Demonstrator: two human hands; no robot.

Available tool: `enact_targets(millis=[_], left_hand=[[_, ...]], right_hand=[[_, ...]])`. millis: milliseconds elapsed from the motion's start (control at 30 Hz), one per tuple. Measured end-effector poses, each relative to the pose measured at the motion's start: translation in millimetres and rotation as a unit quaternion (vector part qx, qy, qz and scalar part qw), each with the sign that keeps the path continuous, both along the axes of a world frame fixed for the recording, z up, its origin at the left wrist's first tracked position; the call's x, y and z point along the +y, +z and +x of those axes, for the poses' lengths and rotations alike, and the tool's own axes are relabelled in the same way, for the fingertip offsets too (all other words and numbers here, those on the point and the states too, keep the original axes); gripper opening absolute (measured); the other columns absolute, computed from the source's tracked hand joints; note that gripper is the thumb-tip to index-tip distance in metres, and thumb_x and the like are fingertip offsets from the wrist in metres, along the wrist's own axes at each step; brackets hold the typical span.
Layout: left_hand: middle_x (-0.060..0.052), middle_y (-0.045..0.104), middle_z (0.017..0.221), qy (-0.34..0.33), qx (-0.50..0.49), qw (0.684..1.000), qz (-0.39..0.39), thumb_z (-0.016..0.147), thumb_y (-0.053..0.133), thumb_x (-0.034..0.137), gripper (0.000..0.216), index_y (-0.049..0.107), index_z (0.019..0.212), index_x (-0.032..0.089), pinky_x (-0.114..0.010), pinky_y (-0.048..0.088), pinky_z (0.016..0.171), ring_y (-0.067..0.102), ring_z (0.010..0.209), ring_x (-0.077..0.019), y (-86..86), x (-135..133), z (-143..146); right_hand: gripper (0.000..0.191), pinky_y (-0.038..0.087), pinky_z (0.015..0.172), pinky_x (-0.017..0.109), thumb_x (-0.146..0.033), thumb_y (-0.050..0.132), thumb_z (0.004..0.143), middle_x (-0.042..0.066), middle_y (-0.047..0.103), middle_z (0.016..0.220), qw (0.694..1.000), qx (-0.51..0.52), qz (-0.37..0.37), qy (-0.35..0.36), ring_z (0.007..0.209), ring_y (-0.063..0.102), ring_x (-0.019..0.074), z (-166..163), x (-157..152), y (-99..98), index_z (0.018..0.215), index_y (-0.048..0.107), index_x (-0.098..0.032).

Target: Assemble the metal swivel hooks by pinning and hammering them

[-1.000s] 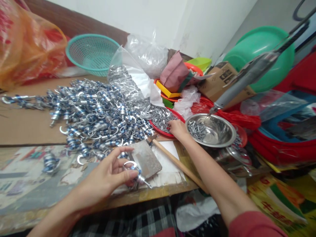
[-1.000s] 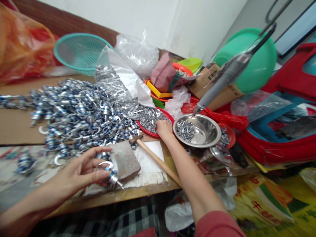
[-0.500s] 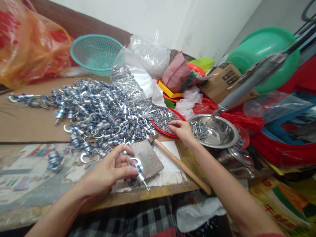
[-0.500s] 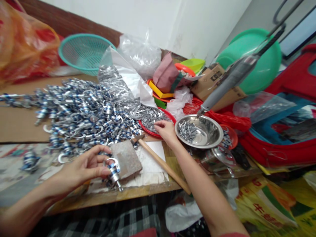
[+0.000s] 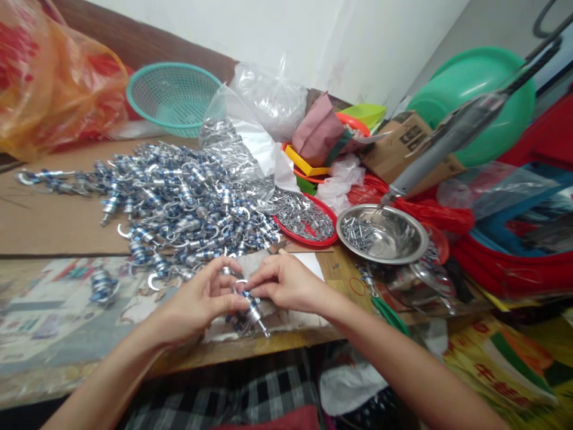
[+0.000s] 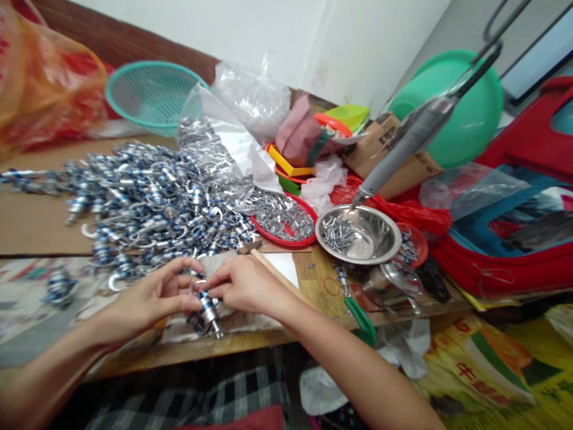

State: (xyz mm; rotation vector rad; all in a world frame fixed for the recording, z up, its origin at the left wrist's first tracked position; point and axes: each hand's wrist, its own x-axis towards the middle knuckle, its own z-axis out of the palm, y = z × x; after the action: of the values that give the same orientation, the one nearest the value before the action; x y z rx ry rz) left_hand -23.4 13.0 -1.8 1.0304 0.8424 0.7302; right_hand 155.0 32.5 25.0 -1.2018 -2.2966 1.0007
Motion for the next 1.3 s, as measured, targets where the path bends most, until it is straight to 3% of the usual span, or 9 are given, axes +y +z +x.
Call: enact_targets(millis=[167, 300, 400, 500, 633, 833, 1000, 1167, 1300], left_hand=[[0.004, 0.065, 0.072, 0.002, 0.004, 1.000, 0.002, 0.064, 0.071, 0.016, 0.041, 0.042, 0.094, 0.023, -0.027, 0.046, 0.060, 0.062, 0.066, -0.0150, 0.9, -1, 0], [0.005, 0.064, 0.072, 0.016, 0.007, 1.000, -0.005, 0.063, 0.070, 0.016, 0.039, 0.044, 0.092, 0.023, -0.025, 0.046, 0.060, 0.061, 0.065, -0.0142, 4.1, -1, 1], [0.004, 0.064, 0.072, 0.021, 0.005, 1.000, -0.010, 0.060, 0.072, 0.016, 0.043, 0.044, 0.092, 0.022, -0.026, 0.046, 0.059, 0.061, 0.064, -0.0136, 4.7, -1, 1], [0.004, 0.063, 0.072, 0.020, 0.009, 1.000, -0.013, 0.061, 0.072, 0.016, 0.044, 0.043, 0.093, 0.022, -0.027, 0.046, 0.059, 0.061, 0.064, -0.0135, 4.6, -1, 1], [0.003, 0.063, 0.074, 0.019, 0.014, 1.000, -0.010, 0.062, 0.071, 0.016, 0.044, 0.043, 0.095, 0.022, -0.027, 0.047, 0.060, 0.061, 0.065, -0.0136, 5.1, -2, 1], [0.004, 0.063, 0.072, 0.019, 0.009, 1.000, -0.014, 0.061, 0.072, 0.017, 0.044, 0.043, 0.093, 0.022, -0.026, 0.046, 0.059, 0.060, 0.064, -0.0135, 5.0, -1, 1], [0.004, 0.064, 0.074, 0.019, 0.010, 1.000, -0.005, 0.062, 0.072, 0.018, 0.046, 0.042, 0.096, 0.022, -0.028, 0.047, 0.062, 0.061, 0.067, -0.0147, 1.4, -2, 1], [0.004, 0.065, 0.072, 0.024, 0.018, 1.000, -0.002, 0.061, 0.073, 0.018, 0.047, 0.040, 0.095, 0.022, -0.027, 0.046, 0.061, 0.060, 0.064, -0.0132, 2.0, -2, 0], [0.004, 0.065, 0.071, 0.022, 0.014, 1.000, -0.001, 0.061, 0.073, 0.018, 0.048, 0.040, 0.095, 0.022, -0.027, 0.046, 0.060, 0.061, 0.064, -0.0138, -0.1, -1, -1]], right_hand=[[0.016, 0.041, 0.054, 0.020, -0.015, 0.068, 0.070, -0.002, 0.069, 0.068, 0.998, 0.044, -0.004, -0.043, 0.061, 0.059, 0.0113, -2, -1, -3.4, 0.084, 0.074, -0.020], [0.020, 0.046, 0.069, 0.025, -0.016, 0.057, 0.078, 0.003, 0.068, 0.090, 0.969, 0.091, 0.089, -0.213, 0.077, 0.061, 0.0144, 27, -8, -2.4, 0.094, 0.068, -0.019], [0.027, 0.043, 0.077, 0.033, -0.023, 0.056, 0.079, 0.009, 0.063, 0.100, 0.956, 0.011, 0.117, -0.270, 0.087, 0.058, 0.0200, 61, -13, -13.6, 0.105, 0.062, -0.017], [0.022, 0.043, 0.072, 0.031, -0.028, 0.057, 0.078, 0.007, 0.064, 0.088, 0.962, -0.110, 0.071, -0.239, 0.080, 0.058, 0.0200, 82, -16, -31.7, 0.096, 0.064, -0.017], [0.016, 0.044, 0.066, 0.028, -0.026, 0.057, 0.079, 0.003, 0.065, 0.082, 0.964, -0.112, 0.053, -0.237, 0.074, 0.060, 0.0181, 83, -19, -38.8, 0.091, 0.062, -0.017], [0.036, 0.046, 0.083, 0.031, -0.020, 0.055, 0.084, 0.004, 0.063, 0.110, 0.966, -0.012, 0.183, -0.183, 0.098, 0.059, 0.0182, 77, -54, -1.2, 0.120, 0.052, -0.025], [0.054, 0.048, 0.075, 0.024, -0.004, 0.049, 0.084, 0.004, 0.062, 0.104, 0.936, -0.013, 0.327, -0.131, 0.090, 0.061, 0.0138, 70, -88, 11.7, 0.132, 0.043, -0.030], [0.053, 0.050, 0.063, 0.025, -0.002, 0.044, 0.083, 0.005, 0.064, 0.093, 0.943, -0.130, 0.298, -0.078, 0.075, 0.062, 0.0157, 66, -95, 5.4, 0.130, 0.047, -0.025], [0.055, 0.050, 0.071, 0.027, -0.001, 0.044, 0.083, 0.006, 0.064, 0.100, 0.932, -0.092, 0.329, -0.119, 0.084, 0.062, 0.0162, 64, -93, 6.2, 0.131, 0.046, -0.027]])
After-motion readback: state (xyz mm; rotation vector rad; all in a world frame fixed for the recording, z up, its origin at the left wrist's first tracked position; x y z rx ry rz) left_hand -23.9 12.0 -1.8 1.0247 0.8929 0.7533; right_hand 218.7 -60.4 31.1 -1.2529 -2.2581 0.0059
